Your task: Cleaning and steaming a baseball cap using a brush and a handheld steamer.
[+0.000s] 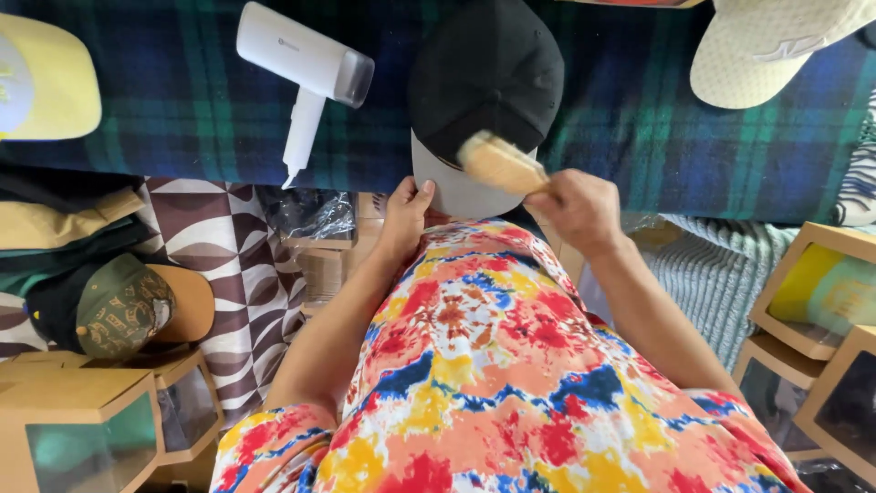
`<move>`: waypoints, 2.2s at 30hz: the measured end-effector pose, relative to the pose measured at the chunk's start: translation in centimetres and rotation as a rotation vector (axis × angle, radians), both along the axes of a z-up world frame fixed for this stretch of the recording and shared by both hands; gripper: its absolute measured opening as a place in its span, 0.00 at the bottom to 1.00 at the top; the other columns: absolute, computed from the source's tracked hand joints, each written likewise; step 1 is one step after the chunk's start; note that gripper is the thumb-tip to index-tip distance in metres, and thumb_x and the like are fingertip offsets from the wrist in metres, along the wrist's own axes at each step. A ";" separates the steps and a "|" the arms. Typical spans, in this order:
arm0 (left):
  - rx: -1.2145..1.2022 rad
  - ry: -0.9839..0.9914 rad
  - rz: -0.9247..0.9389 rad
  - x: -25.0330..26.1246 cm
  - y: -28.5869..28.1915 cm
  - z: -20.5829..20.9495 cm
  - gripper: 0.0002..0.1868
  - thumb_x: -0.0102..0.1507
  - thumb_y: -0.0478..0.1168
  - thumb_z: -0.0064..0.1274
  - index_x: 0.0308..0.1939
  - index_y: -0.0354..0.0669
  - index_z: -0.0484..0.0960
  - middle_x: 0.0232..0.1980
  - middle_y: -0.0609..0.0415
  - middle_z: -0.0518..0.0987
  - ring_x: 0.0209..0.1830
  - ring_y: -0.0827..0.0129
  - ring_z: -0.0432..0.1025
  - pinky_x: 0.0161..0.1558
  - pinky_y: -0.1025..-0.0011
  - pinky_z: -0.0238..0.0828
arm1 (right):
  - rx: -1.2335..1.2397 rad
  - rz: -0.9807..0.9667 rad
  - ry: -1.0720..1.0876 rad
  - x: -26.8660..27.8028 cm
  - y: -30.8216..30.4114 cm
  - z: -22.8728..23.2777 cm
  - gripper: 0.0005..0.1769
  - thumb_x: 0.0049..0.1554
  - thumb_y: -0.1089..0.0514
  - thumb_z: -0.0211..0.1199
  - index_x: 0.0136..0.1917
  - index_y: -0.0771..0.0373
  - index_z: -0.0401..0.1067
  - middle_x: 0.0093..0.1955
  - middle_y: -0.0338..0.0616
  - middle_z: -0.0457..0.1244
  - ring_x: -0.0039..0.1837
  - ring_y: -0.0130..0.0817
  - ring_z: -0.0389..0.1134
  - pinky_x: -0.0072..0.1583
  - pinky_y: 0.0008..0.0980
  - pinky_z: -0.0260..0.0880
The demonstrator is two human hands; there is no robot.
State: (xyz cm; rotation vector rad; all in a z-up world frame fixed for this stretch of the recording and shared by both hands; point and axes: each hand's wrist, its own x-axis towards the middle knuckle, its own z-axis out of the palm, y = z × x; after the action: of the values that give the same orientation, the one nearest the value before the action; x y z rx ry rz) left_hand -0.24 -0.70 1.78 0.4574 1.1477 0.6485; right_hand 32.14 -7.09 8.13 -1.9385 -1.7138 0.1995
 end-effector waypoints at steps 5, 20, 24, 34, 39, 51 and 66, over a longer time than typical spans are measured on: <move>0.004 -0.026 0.032 -0.2 0.0 -2.0 0.12 0.72 0.45 0.50 0.52 0.40 0.72 0.38 0.44 0.77 0.31 0.46 0.82 0.33 0.52 0.86 | 0.081 -0.346 0.076 2.6 1.1 -1.1 0.23 0.69 0.48 0.69 0.40 0.58 0.62 0.34 0.54 0.60 0.40 0.61 0.67 0.42 0.50 0.66; 0.497 0.561 -0.034 1.2 1.2 9.9 0.32 0.69 0.47 0.58 0.71 0.38 0.63 0.63 0.32 0.70 0.68 0.35 0.67 0.64 0.41 0.68 | -0.009 -0.139 0.409 -2.7 0.2 3.8 0.24 0.66 0.46 0.60 0.36 0.59 0.56 0.34 0.52 0.50 0.37 0.57 0.54 0.40 0.37 0.56; 1.221 0.798 0.013 3.1 4.6 11.9 0.33 0.73 0.52 0.50 0.76 0.38 0.63 0.74 0.38 0.64 0.77 0.43 0.59 0.75 0.52 0.57 | -0.207 -0.173 0.531 -6.1 -1.2 -0.6 0.23 0.66 0.38 0.54 0.39 0.55 0.61 0.27 0.55 0.57 0.37 0.64 0.64 0.39 0.52 0.61; 1.645 1.067 -0.070 8.2 7.8 11.6 0.28 0.74 0.57 0.40 0.72 0.43 0.72 0.78 0.37 0.59 0.80 0.36 0.51 0.75 0.48 0.47 | -0.236 -0.326 0.619 -7.6 -2.1 0.9 0.17 0.69 0.40 0.47 0.49 0.53 0.66 0.28 0.46 0.63 0.39 0.52 0.71 0.42 0.48 0.67; 1.684 1.076 -0.048 7.5 7.9 11.0 0.28 0.74 0.57 0.38 0.70 0.44 0.74 0.76 0.36 0.62 0.78 0.34 0.53 0.73 0.46 0.49 | -0.187 -0.495 0.629 -7.3 -1.4 1.7 0.19 0.74 0.40 0.43 0.48 0.53 0.61 0.32 0.49 0.62 0.41 0.57 0.68 0.47 0.51 0.66; 1.811 1.014 -0.072 7.9 9.6 12.8 0.21 0.73 0.52 0.41 0.60 0.41 0.77 0.70 0.37 0.71 0.74 0.34 0.59 0.71 0.39 0.51 | -0.204 -0.688 0.892 -6.5 2.2 -0.5 0.24 0.70 0.37 0.52 0.41 0.55 0.66 0.27 0.46 0.60 0.32 0.40 0.63 0.35 0.37 0.63; 1.832 0.996 -0.017 7.9 10.3 12.5 0.22 0.73 0.52 0.42 0.60 0.40 0.78 0.70 0.37 0.72 0.75 0.32 0.59 0.71 0.39 0.51 | -0.292 -0.455 0.513 -3.8 6.1 7.0 0.22 0.72 0.36 0.46 0.52 0.56 0.66 0.38 0.65 0.63 0.52 0.74 0.66 0.49 0.61 0.61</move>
State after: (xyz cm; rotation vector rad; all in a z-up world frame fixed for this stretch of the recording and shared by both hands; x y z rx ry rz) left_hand 7.63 9.63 14.33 2.5427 1.1055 1.4326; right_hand 28.36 -0.98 15.17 -2.1802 -0.9287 0.7337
